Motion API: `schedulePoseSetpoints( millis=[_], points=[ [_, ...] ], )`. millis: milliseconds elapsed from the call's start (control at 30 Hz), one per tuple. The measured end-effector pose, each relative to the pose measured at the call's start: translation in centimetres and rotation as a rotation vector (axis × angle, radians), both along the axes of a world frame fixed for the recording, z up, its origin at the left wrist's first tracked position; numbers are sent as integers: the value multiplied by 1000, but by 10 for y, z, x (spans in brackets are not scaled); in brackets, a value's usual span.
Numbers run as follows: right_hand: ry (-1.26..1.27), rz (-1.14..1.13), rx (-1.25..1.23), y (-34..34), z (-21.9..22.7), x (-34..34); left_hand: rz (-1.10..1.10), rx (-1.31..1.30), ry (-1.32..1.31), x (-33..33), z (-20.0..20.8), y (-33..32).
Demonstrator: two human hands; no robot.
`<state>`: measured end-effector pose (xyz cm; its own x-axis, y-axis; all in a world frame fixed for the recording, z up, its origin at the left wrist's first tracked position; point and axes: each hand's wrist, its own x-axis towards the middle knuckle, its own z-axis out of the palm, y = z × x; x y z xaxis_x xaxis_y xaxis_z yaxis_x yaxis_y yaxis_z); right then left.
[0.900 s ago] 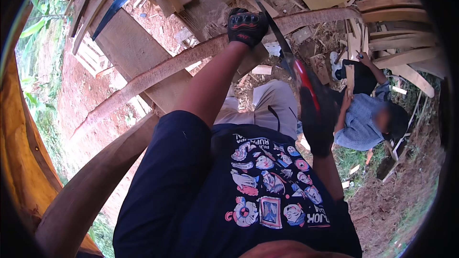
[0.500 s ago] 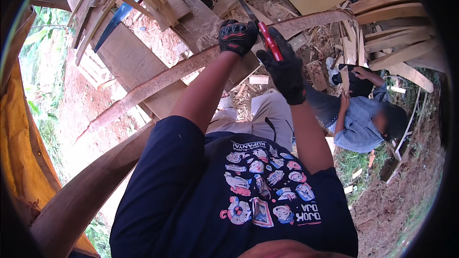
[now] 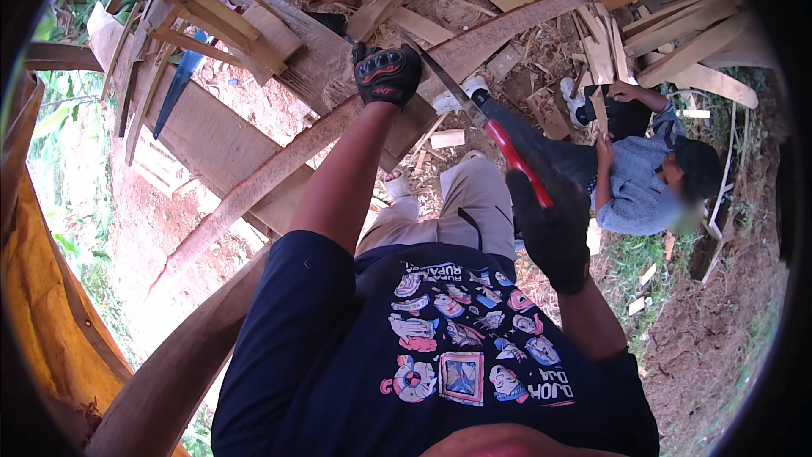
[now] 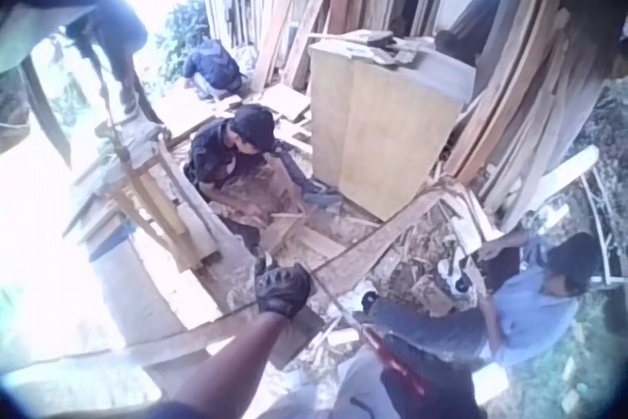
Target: The person uses a hand saw to cut a long piece of wood that is supported by a wooden frame. They hold the wood steady with one hand while sawing with the other. Other people are visible in the background working with wood.
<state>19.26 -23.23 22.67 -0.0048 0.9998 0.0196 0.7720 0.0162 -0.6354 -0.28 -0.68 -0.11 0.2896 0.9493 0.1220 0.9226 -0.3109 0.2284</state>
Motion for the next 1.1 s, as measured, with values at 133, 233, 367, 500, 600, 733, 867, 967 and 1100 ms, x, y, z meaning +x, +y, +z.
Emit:
schedulePoseSetpoints(
  millis=[133,233,367,500,600,733,867,967,1100],
  points=[
    [-117,108,286,105,-91,-13,2,-79,-44,10,-4,-2],
    [-150,77,217,142,-121,-31,14,-97,-33,17,-10,2],
    [-196,71,321,92,-99,-33,62,-44,-50,5,-17,13],
    [-24,-25,50,1,-9,-2,82,-31,-114,8,-8,5],
    [-135,30,12,-14,22,-1,34,-4,-84,3,-5,3],
    [-200,157,269,67,-69,-17,1,-5,-57,2,-3,5],
    [-199,66,265,164,-142,-41,62,-13,-171,14,-9,13],
    [-20,26,186,145,-136,-44,110,8,-172,14,-18,7],
    [-311,165,295,31,-54,-7,73,77,-97,7,-12,2]
  ],
)
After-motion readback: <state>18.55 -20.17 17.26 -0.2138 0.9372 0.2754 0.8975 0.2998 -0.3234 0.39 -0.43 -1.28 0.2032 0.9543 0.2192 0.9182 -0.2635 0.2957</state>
